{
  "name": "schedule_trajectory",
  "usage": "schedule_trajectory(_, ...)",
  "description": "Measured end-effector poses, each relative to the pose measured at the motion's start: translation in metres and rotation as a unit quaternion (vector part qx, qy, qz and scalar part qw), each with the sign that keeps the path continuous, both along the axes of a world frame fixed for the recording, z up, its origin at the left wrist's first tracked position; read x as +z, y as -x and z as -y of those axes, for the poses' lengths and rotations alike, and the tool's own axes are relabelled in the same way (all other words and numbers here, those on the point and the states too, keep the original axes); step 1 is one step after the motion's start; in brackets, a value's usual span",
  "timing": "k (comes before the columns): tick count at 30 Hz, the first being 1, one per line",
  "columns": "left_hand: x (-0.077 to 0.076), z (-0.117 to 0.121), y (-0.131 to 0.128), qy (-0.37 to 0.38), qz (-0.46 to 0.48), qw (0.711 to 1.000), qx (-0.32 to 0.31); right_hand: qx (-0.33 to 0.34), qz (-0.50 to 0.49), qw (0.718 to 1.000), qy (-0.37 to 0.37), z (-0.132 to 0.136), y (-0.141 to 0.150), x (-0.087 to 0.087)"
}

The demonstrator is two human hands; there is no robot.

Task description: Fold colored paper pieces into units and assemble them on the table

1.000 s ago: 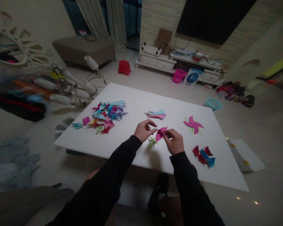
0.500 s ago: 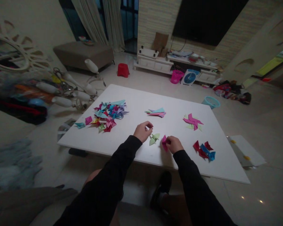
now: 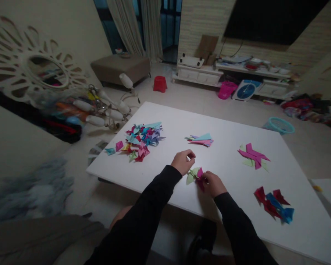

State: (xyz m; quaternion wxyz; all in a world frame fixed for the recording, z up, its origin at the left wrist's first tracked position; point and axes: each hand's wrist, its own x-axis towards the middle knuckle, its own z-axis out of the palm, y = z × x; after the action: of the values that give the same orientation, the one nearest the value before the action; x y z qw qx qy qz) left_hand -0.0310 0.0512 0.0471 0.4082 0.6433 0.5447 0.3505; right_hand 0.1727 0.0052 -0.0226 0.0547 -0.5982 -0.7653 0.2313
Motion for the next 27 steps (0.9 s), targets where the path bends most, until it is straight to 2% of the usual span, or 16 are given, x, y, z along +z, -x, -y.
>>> schedule_trajectory(5, 0.000, 0.004, 0.005, -0.021, -0.027, 0.999, -0.003, 0.041, -0.045, 0.998, -0.029, 0.007, 0.014, -0.001)
schedule_trajectory(10, -0.003, 0.008, 0.023, -0.009, -0.094, 0.995, -0.014, 0.009, -0.010, 0.999, -0.042, 0.007, 0.011, -0.003)
schedule_trajectory(13, -0.004, 0.009, 0.043, 0.010, -0.153, 0.988, -0.011, 0.012, -0.038, 0.999, -0.030, 0.010, 0.012, -0.005)
schedule_trajectory(15, -0.004, 0.008, 0.061, 0.030, -0.209, 0.977, 0.011, -0.007, -0.053, 0.998, -0.042, 0.013, 0.012, -0.001)
schedule_trajectory(17, -0.007, 0.007, 0.080, 0.061, -0.271, 0.960, 0.035, -0.055, -0.045, 0.995, -0.065, 0.016, 0.008, 0.005)
schedule_trajectory(20, -0.016, 0.004, 0.103, 0.100, -0.326, 0.938, 0.054, -0.114, -0.033, 0.988, -0.094, 0.017, -0.003, 0.014)
schedule_trajectory(27, -0.039, -0.010, 0.123, 0.154, -0.404, 0.900, 0.049, -0.135, -0.024, 0.988, -0.068, 0.012, -0.017, 0.019)
